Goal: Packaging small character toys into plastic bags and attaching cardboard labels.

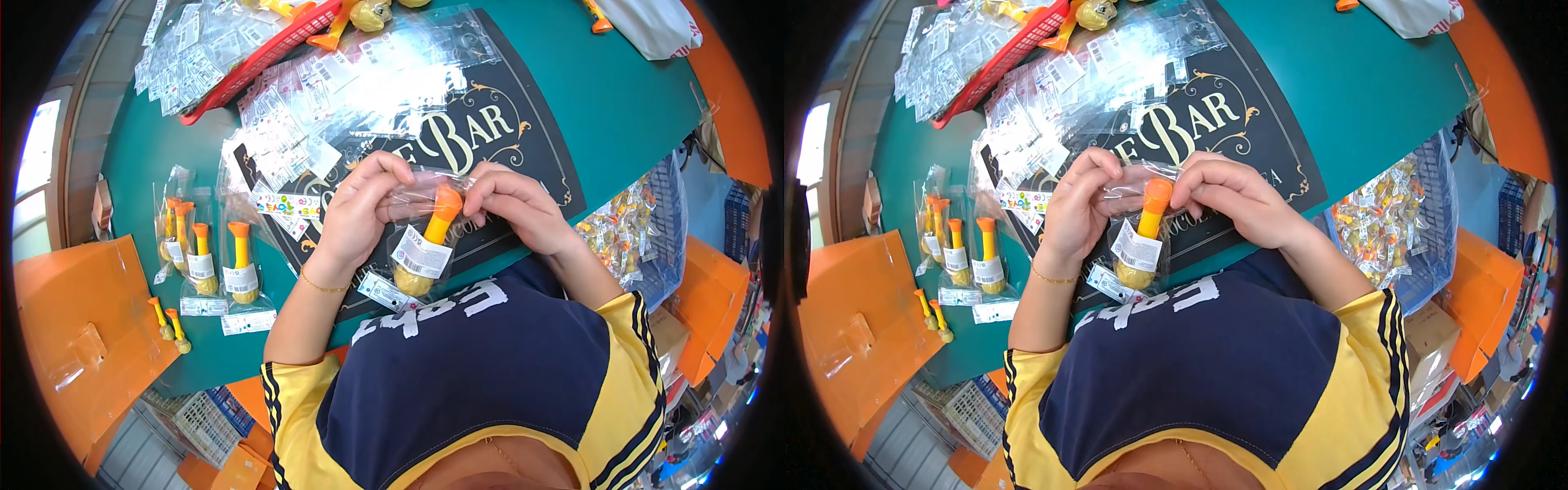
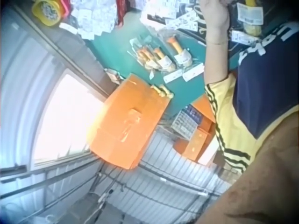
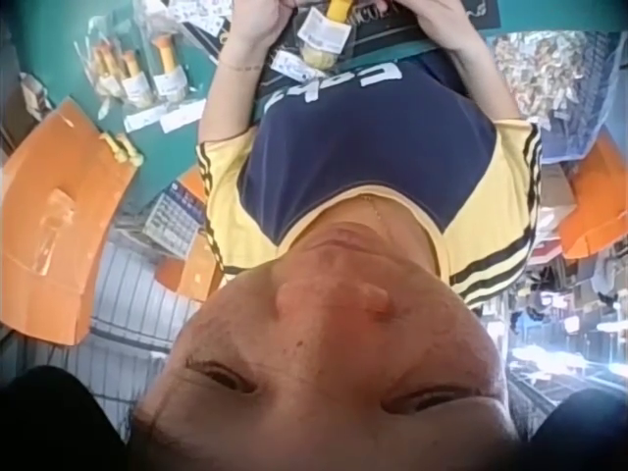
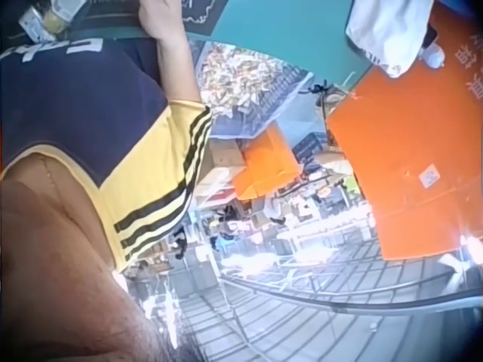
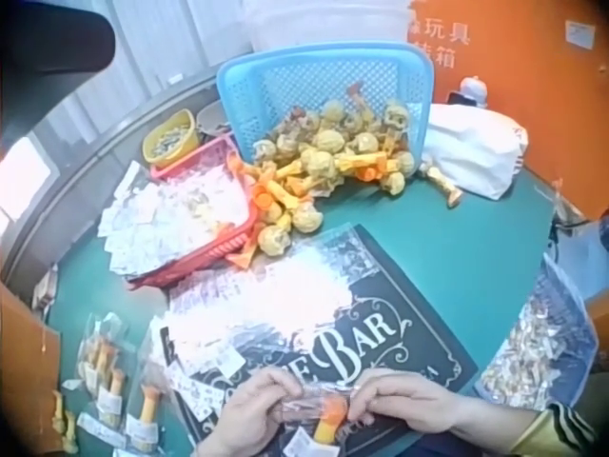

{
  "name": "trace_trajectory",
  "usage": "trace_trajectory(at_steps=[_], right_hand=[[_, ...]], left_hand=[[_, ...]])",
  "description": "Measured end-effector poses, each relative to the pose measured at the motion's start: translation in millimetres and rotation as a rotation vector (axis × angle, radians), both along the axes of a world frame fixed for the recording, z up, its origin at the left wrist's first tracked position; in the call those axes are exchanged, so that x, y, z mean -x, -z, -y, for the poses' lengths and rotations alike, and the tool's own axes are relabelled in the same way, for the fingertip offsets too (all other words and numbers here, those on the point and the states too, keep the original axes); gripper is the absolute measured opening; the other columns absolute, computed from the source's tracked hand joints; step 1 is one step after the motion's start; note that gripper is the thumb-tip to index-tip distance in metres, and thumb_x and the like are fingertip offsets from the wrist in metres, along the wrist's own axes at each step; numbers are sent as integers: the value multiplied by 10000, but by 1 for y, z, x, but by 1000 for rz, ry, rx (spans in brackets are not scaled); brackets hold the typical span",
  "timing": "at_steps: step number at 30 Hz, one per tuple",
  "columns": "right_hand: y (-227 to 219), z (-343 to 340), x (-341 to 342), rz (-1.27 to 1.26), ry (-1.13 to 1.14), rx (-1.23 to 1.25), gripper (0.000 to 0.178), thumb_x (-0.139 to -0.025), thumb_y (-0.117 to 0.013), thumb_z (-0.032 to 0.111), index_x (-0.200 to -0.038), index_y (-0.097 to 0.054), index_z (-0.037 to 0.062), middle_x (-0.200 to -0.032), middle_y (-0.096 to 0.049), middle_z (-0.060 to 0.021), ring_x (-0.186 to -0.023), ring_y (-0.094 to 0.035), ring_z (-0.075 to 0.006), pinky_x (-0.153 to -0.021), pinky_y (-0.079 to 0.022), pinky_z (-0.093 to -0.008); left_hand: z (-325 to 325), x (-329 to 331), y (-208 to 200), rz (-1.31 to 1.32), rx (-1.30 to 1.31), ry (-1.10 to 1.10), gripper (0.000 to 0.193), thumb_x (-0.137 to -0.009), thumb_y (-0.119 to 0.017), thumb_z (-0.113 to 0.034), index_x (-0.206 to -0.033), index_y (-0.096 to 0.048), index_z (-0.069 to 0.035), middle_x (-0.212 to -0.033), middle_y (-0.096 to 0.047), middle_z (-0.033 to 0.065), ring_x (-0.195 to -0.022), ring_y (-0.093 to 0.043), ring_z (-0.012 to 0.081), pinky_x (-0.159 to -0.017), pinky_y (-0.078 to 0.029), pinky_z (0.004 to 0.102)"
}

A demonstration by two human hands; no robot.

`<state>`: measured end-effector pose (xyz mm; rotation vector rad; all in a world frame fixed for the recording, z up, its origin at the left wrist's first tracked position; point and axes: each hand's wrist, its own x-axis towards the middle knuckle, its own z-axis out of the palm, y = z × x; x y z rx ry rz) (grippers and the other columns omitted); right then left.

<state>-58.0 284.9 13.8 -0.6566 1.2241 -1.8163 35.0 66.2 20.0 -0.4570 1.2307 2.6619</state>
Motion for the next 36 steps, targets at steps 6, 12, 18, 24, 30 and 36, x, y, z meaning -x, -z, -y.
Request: trace_trajectory(at_steps=[6, 12, 18, 24, 30, 36], right_hand=[[-7, -1, 7, -371, -36, -55, 97, -891, -571, 45, -886, -656, -1, -936, -559, -81, -797, -544, -153, -722, -433, -267], [-10, -1, 6, -469, 4, -176, 135, -716, -732, -65, -772, -644, 20, -885, -573, -58, -800, -558, -152, -705, -439, -266], [-9, 3, -8, 124, 200, 12, 329, -798, -717, 33, -1077, -543, 23, -971, -599, -83, -936, -612, -165, -825, -473, -271], [-11, -6, 6, -71, 119, -373, 466, -856, -658, 119, -1269, -473, 5, -1102, -641, -119, -910, -635, -137, -727, -522, -225], [-9, -118, 112, -364, 574, -746, 340, -885, -632, 269, -1153, -641, 59, -983, -624, 48, -719, -480, 10, -570, -304, -141], [5, -200, 181, -1419, 986, -937, 441, -867, -678, 225, -1247, -572, 28, -1273, -557, -121, -1165, -518, -201, -975, -387, -330]], left_hand=[[0, 4, -7, 28, -91, -1, 84, -976, -473, -89, -987, -523, -22, -1072, -639, 148, -955, -659, 193, -850, -555, 302], [-7, 3, -4, 34, 107, -12, 197, -945, -571, -70, -1125, -512, -17, -1143, -625, 135, -1007, -635, 161, -887, -531, 282], [-12, 0, -19, -138, 137, 61, 407, -983, -468, -53, -1371, -347, -42, -1361, -499, 174, -1190, -557, 229, -977, -478, 344], [-8, -19, -55, -415, 1034, 64, 571, -892, -609, -61, -1411, -370, -79, -1422, -453, 124, -1259, -499, 262, -1025, -422, 365], [66, -72, -83, -203, 1939, -245, 319, -767, -748, -117, -1064, -654, -46, -1161, -642, 136, -1078, -595, 304, -927, -451, 377], [112, -129, -61, 369, 2204, -419, 320, -814, -719, -226, -1057, -648, -31, -1018, -650, 163, -942, -598, 327, -836, -476, 400]])
